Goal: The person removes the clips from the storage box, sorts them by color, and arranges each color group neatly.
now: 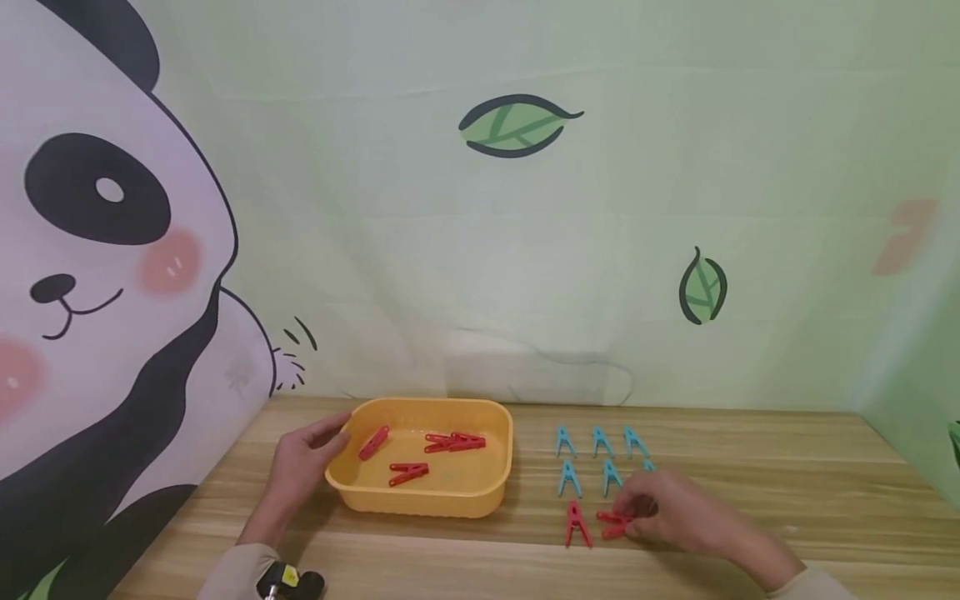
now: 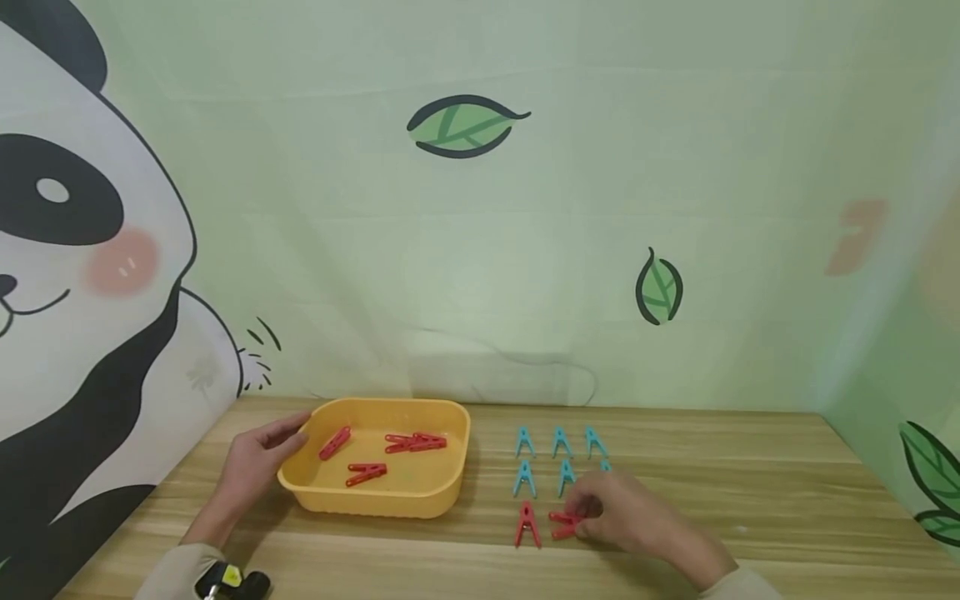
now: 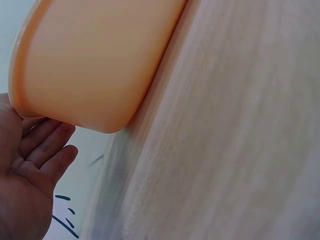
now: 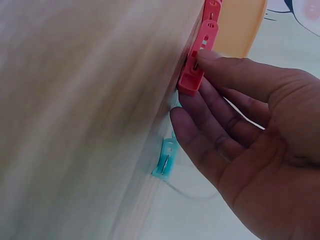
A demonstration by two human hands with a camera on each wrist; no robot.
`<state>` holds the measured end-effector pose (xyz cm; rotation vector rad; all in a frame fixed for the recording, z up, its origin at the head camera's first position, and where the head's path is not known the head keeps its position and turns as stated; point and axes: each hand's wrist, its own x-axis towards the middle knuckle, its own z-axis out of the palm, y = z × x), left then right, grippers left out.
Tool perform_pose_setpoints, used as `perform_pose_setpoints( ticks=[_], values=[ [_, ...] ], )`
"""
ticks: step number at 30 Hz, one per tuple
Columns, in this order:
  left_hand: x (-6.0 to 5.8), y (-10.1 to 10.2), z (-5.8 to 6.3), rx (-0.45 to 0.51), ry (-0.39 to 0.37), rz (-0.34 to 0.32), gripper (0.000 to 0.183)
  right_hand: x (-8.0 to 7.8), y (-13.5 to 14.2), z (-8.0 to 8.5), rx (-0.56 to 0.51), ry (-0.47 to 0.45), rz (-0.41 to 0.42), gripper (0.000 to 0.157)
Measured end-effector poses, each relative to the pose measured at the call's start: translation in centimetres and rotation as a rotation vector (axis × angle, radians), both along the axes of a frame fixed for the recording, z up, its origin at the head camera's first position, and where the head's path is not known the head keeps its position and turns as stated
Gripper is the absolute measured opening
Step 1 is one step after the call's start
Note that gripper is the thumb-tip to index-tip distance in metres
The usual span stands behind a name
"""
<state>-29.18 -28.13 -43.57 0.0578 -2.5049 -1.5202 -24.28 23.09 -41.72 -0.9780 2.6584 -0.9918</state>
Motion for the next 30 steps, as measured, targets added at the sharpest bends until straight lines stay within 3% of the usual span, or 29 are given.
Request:
perform_pose_setpoints(
  ticks=[6,14,19,30],
  values=[
    [-0.02,-0.08,-0.03,-0.002,0.002,-0.001,0.044,0.06,-0.07,-0.07,-0.011,-0.018,-0.036,0.011],
    [-0.08,-0.09,0.01,-0.004,-0.008,-0.002,0.044,0.36,-0.64,-0.08,0.082,0.061,-0.191,0.012],
    [-0.04,-0.01,0.17,-0.005,-0.016,-0.003,0.044,0.56,-0.90,-0.17,0.097,0.048,-0.268,0.018],
    [-0.01,-0.01,0.24,0.001,-0.028,-0.002,0.045,0.39,-0.72,-0.29,0.050,-0.029,-0.250,0.012]
  ],
)
